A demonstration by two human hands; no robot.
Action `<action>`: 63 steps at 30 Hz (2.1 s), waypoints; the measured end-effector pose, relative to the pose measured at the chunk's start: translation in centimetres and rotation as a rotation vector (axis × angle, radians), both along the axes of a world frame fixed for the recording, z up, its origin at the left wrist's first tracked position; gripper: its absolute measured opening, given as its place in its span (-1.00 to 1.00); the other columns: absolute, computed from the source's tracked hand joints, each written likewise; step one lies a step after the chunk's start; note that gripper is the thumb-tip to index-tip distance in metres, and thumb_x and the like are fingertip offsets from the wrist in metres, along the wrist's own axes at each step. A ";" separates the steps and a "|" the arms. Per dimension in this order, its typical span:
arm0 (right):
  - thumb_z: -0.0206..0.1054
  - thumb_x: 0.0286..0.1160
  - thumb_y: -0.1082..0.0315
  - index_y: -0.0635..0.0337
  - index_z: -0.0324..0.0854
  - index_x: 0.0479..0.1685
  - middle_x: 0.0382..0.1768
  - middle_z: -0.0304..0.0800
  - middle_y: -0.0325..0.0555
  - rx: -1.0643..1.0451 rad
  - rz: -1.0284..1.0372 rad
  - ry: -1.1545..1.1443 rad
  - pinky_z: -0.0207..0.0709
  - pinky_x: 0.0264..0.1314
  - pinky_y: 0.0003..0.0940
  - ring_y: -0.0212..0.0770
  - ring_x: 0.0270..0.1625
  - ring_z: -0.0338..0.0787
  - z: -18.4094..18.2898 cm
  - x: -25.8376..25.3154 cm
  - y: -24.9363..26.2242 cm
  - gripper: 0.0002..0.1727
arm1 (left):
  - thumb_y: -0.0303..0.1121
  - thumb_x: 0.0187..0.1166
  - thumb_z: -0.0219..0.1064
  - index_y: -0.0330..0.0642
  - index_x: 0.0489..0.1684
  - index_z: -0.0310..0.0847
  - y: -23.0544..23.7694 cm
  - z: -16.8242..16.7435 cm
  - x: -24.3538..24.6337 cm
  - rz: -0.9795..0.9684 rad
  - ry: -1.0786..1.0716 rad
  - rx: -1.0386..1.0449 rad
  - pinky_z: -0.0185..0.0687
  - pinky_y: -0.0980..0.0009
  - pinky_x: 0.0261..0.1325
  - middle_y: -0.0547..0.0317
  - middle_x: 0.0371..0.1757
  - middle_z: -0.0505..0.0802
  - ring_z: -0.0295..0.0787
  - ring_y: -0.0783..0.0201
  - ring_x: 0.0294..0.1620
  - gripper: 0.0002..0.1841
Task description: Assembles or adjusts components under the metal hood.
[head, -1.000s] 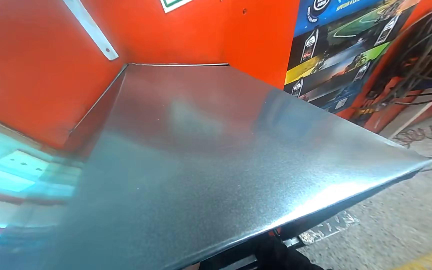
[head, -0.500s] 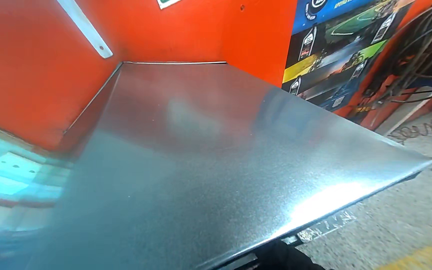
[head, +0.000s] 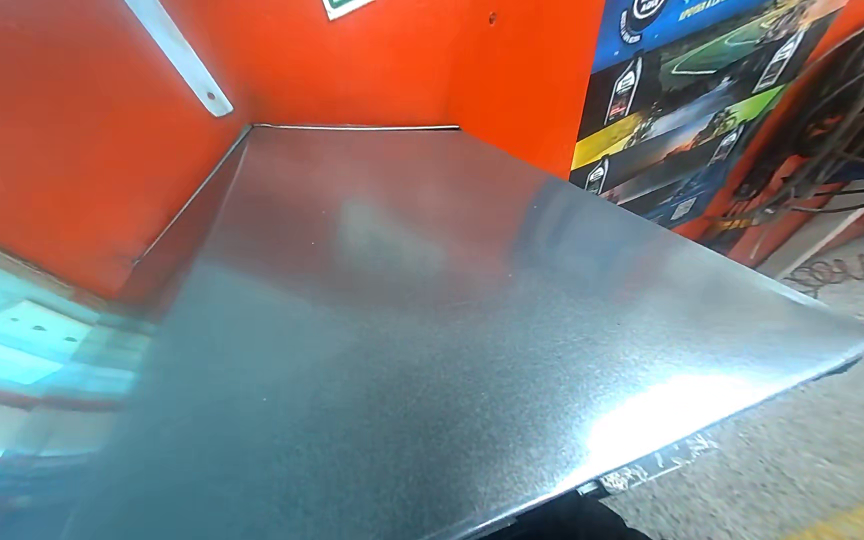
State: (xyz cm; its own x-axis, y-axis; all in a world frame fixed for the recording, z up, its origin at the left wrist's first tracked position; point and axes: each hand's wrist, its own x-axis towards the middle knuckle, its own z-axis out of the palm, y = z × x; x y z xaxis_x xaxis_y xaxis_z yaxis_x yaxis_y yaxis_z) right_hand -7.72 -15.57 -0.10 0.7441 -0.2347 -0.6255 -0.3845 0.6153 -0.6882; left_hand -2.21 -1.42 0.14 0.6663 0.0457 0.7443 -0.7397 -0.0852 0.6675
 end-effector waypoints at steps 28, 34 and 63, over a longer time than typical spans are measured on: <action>0.30 0.62 0.51 0.57 0.48 0.30 0.18 0.68 0.19 -0.205 -0.014 -0.038 0.48 0.27 -0.49 -0.36 0.09 0.65 -0.9 -0.8 -0.3 -0.63 | -0.48 -0.07 0.81 -0.39 0.05 0.55 1.1 -0.6 2.3 -0.133 0.007 0.018 0.86 0.34 0.19 0.19 -0.12 0.92 0.92 0.32 -0.04 -0.35; 0.46 0.33 0.63 0.57 0.45 0.31 0.20 0.67 0.16 -0.232 -0.011 -0.053 0.49 0.32 -0.44 -0.35 0.15 0.65 -2.7 -0.7 -0.2 -0.48 | -0.66 -0.16 0.74 -0.56 -0.04 0.59 1.6 0.3 2.1 -0.144 -0.019 -0.028 0.82 0.49 0.13 0.14 -0.18 0.90 0.89 0.45 -0.10 -0.41; 0.39 0.54 0.26 0.44 0.25 0.67 0.48 0.52 0.34 -0.427 0.109 -0.173 0.45 0.46 -0.23 -0.07 0.39 0.61 -8.1 0.7 0.3 -0.25 | -0.51 -0.10 0.81 -0.40 -0.13 0.65 0.4 0.1 3.3 -0.155 0.025 0.045 0.91 0.34 0.10 0.22 -0.24 0.94 0.94 0.35 -0.16 -0.47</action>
